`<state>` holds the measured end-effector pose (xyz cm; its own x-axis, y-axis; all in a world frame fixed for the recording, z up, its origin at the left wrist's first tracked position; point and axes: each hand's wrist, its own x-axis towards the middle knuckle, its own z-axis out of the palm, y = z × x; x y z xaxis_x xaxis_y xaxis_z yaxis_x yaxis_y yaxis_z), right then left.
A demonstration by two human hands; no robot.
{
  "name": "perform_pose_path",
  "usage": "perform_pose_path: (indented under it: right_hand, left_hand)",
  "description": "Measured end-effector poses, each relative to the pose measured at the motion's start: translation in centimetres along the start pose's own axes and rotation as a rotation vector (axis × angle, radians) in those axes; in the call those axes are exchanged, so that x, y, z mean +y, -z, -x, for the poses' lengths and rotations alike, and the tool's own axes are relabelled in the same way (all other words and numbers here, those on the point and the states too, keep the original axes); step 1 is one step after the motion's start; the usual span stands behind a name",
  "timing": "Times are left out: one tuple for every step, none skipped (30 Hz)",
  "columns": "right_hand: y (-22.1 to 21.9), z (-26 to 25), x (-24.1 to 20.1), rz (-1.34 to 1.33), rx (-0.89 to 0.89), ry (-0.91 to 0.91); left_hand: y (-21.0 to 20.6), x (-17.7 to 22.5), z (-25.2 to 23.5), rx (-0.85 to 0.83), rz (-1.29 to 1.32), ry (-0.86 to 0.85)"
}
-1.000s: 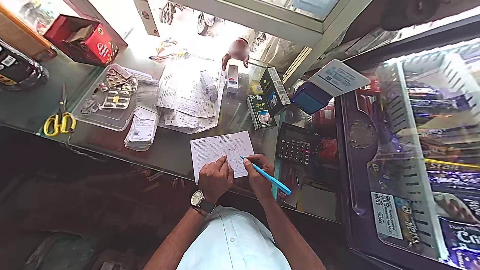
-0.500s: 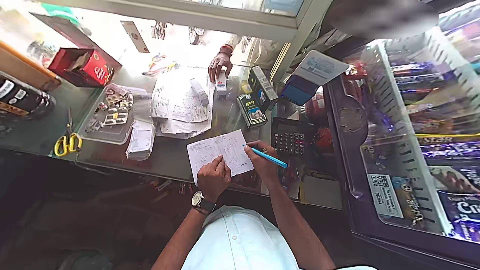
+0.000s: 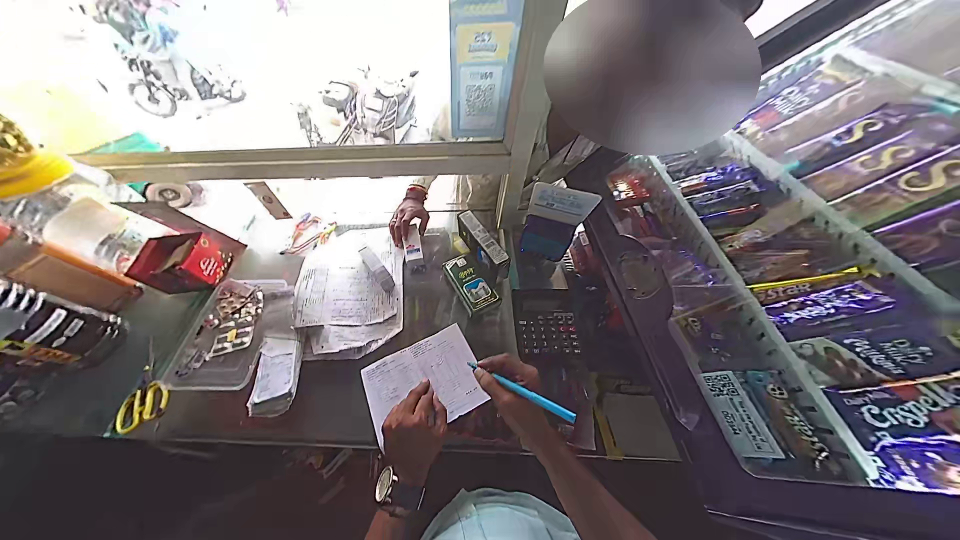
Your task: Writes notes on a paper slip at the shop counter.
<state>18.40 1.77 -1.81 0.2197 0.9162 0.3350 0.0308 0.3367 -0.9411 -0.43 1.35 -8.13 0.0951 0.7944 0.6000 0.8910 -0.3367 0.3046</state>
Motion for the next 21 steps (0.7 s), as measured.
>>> perform_pose_path:
  right_hand:
    - [0.4, 0.3, 0.0, -0.01, -0.003, -0.018]
    - [1.0, 0.6, 0.0, -0.022, -0.002, -0.033]
    - [1.4, 0.7, 0.1, -0.033, -0.005, -0.045]
    - [1.8, 0.9, 0.3, -0.045, -0.014, -0.05]
    - [2.0, 1.0, 0.6, -0.056, -0.025, -0.058]
    - [2.2, 1.1, 1.1, -0.065, -0.037, -0.071]
    - [2.4, 1.3, 1.8, -0.072, -0.043, -0.087]
    - [2.5, 1.3, 2.5, -0.068, -0.04, -0.107]
    - [2.6, 1.3, 2.8, -0.045, -0.041, -0.128]
    - [2.7, 1.2, 3.0, -0.045, -0.043, -0.13]
    - [2.6, 1.2, 3.2, -0.054, -0.051, -0.129]
    - [2.6, 1.3, 3.3, -0.056, -0.068, -0.125]
    - [2.6, 1.3, 3.1, -0.049, -0.094, -0.127]
    - [2.6, 1.3, 2.9, -0.033, -0.121, -0.121]
    - [2.7, 1.2, 2.8, -0.01, -0.14, -0.111]
    - [2.7, 1.2, 2.8, 0.015, -0.152, -0.094]
    - [2.6, 1.2, 3.0, 0.039, -0.153, -0.067]
    - [2.5, 1.3, 3.4, 0.047, -0.147, -0.037]
    - [2.4, 1.4, 3.6, 0.052, -0.142, -0.023]
    - [2.3, 1.5, 3.7, 0.055, -0.136, -0.016]
    - [2.4, 1.4, 3.7, 0.062, -0.131, -0.008]
  left_hand:
    - [0.0, 0.1, 0.0, -0.002, 0.004, 0.002]
    - [0.0, 0.1, -0.1, -0.008, 0.009, 0.004]
    - [-0.1, 0.2, -0.1, -0.012, 0.015, 0.004]
    - [0.0, 0.1, -0.1, -0.021, 0.018, 0.003]
    - [0.0, -0.1, 0.0, -0.032, 0.021, 0.005]
    - [0.1, -0.2, 0.1, -0.044, 0.024, 0.01]
    - [0.1, -0.3, 0.2, -0.048, 0.026, 0.012]
    - [0.0, -0.3, 0.2, -0.048, 0.027, 0.012]
    - [0.0, -0.3, 0.3, -0.05, 0.026, 0.01]
    - [-0.1, -0.2, 0.2, -0.052, 0.02, 0.008]
    - [0.0, -0.2, 0.3, -0.059, 0.015, 0.007]
    - [0.1, -0.3, 0.3, -0.065, 0.012, 0.005]
    - [0.1, -0.3, 0.3, -0.069, 0.011, 0.006]
    - [0.1, -0.3, 0.2, -0.072, 0.01, 0.011]
    - [0.1, -0.2, 0.2, -0.075, 0.005, 0.017]
    - [0.1, -0.2, 0.2, -0.071, 0.004, 0.019]
    - [0.1, -0.2, 0.2, -0.062, 0.011, 0.019]
    - [0.0, -0.2, 0.2, -0.046, 0.017, 0.017]
    - [0.0, -0.2, 0.3, -0.035, 0.02, 0.016]
    - [0.0, -0.2, 0.4, -0.029, 0.02, 0.018]
    - [-0.1, -0.1, 0.3, -0.026, 0.022, 0.018]
